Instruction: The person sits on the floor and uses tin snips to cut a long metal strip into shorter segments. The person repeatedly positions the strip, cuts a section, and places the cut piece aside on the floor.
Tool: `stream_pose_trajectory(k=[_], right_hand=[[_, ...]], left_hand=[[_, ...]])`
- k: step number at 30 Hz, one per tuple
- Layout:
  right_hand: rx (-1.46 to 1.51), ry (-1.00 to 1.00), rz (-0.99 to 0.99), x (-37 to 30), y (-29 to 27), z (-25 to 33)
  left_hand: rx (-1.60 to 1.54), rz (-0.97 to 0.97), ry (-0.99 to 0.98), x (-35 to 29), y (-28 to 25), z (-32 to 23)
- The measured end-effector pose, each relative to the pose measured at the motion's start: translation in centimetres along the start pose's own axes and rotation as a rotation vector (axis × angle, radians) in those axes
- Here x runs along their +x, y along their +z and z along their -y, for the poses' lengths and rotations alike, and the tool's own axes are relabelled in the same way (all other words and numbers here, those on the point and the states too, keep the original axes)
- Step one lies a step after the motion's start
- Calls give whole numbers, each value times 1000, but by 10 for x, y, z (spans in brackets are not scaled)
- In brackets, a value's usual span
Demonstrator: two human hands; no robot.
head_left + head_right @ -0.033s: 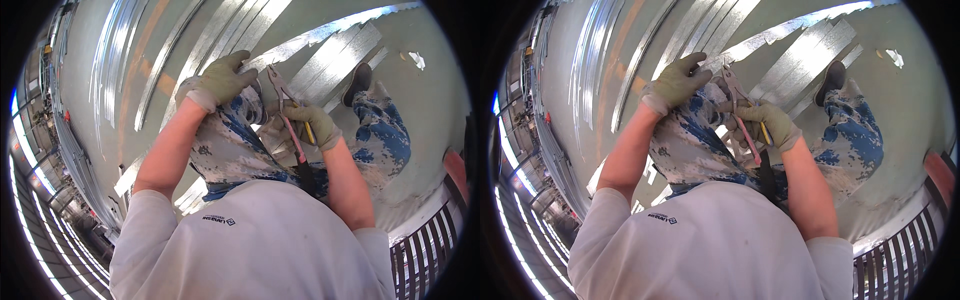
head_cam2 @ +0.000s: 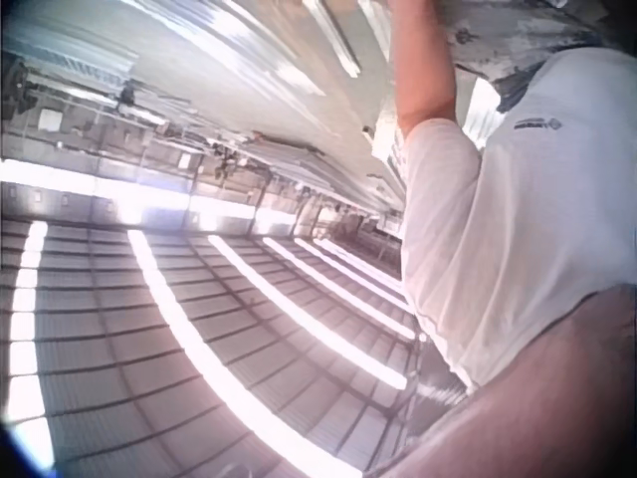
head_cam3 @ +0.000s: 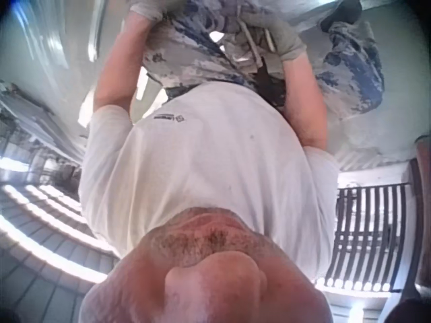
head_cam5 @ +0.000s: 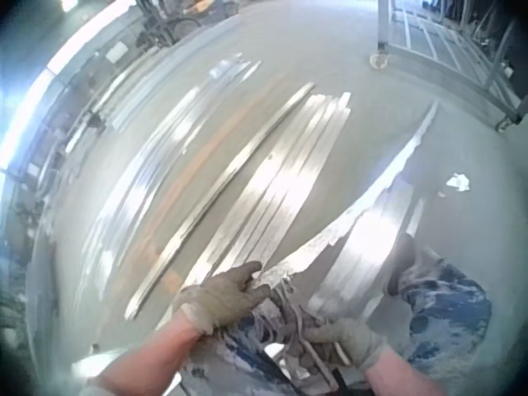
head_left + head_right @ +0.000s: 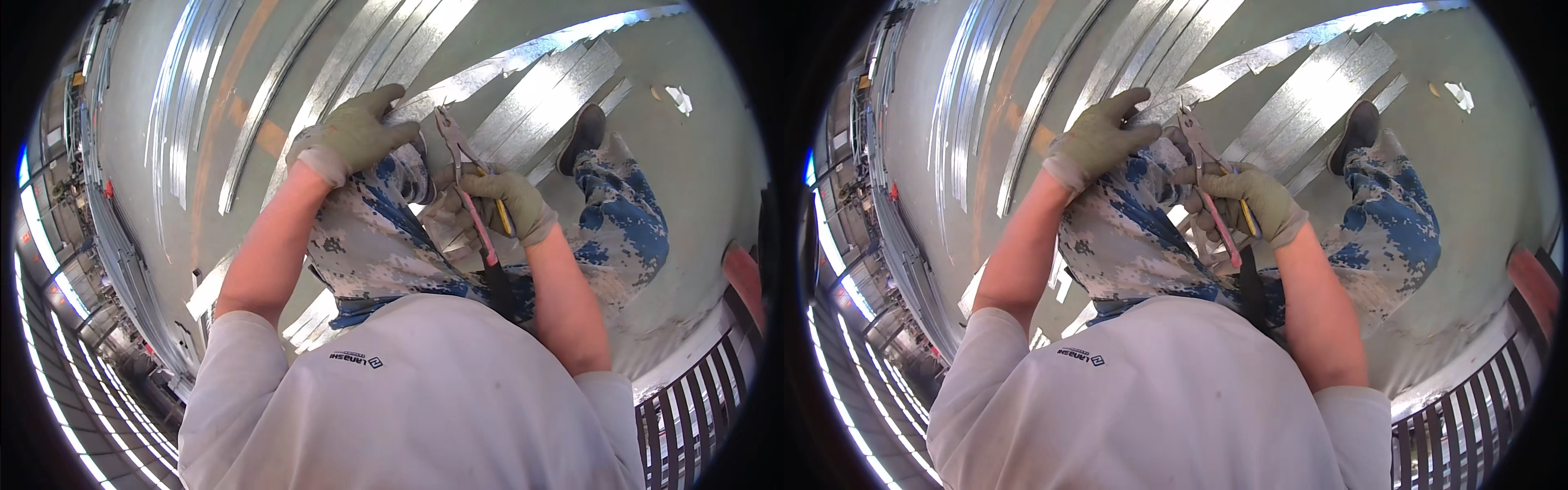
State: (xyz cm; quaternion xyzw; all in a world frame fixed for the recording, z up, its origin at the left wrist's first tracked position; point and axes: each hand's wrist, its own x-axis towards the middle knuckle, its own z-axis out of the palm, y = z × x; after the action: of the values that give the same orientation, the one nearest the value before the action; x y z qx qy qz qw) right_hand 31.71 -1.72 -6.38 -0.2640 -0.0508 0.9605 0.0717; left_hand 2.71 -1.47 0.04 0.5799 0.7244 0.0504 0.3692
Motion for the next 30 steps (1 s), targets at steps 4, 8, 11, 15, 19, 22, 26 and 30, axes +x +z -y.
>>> stream_pose_trajectory(k=[4, 8, 11, 15, 19, 22, 26, 30], right_hand=[[-232, -57, -170, -1, 9, 0], [-464, -61, -337, -4, 20, 2], [-761, -39, -459, -1, 28, 6], [-868, -66, -452, 10, 9, 3], [-614, -58, -374, 8, 2, -5], [-527, -78, -328, 6, 1, -5], [-535, -89, -308, 1, 9, 9], [-566, -97, -284, -6, 9, 36]], left_hand=[[354, 98, -21, -27, -21, -7], [397, 46, 47, -36, -11, 11], [387, 49, 82, -33, -11, 17], [420, -5, 108, -32, -4, 20], [458, 123, 45, -30, -12, 6], [603, 88, 68, -41, -14, 0], [689, -20, 102, -45, -9, 29], [522, -73, 58, -36, -17, 11]])
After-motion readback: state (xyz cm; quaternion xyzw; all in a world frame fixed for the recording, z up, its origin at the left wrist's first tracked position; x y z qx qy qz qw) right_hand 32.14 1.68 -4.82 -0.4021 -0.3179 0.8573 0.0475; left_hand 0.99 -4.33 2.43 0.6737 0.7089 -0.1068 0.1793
